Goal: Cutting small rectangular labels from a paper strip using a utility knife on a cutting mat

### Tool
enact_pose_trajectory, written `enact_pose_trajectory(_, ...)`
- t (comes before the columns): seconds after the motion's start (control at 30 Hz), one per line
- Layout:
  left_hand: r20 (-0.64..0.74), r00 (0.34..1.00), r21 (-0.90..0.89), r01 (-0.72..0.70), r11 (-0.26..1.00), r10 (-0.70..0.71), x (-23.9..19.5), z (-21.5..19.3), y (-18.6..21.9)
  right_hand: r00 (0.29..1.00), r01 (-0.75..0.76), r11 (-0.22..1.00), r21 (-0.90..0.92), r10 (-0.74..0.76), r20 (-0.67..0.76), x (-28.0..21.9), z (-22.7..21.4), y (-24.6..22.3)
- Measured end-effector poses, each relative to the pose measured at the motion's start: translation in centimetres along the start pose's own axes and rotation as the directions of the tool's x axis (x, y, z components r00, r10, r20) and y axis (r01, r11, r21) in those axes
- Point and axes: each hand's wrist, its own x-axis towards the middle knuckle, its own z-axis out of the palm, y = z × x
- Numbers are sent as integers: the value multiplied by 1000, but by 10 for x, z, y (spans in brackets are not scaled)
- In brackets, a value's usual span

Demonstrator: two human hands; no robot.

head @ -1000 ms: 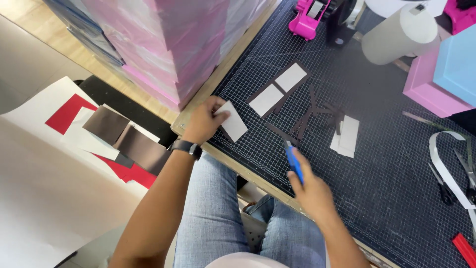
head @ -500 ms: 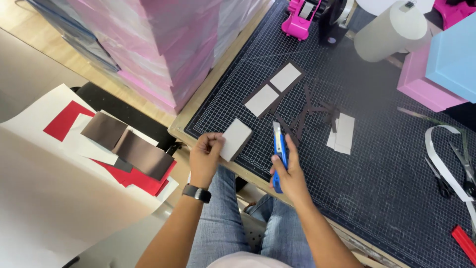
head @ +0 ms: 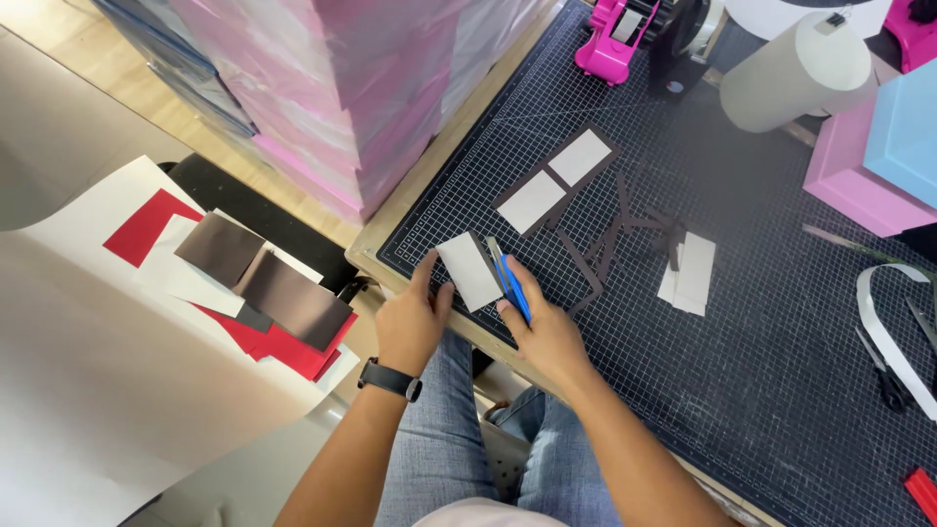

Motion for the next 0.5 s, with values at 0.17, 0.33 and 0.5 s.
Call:
enact_pose_trajectory(0.17,-332,781,221,-480,849,529,36,33,-28,991,130,966,-222,-136,-12,29,-2,10)
enact_pose_trajectory(0.33,-180,777,411,-498,764,603,49,50,-31,981,190,934,-303,-189,36,46,-3,11)
enact_pose_trajectory(0.5,-195,770,407,-500,765,607,49,52,-34,982,186,919,-347,-169,78,47,-5,8)
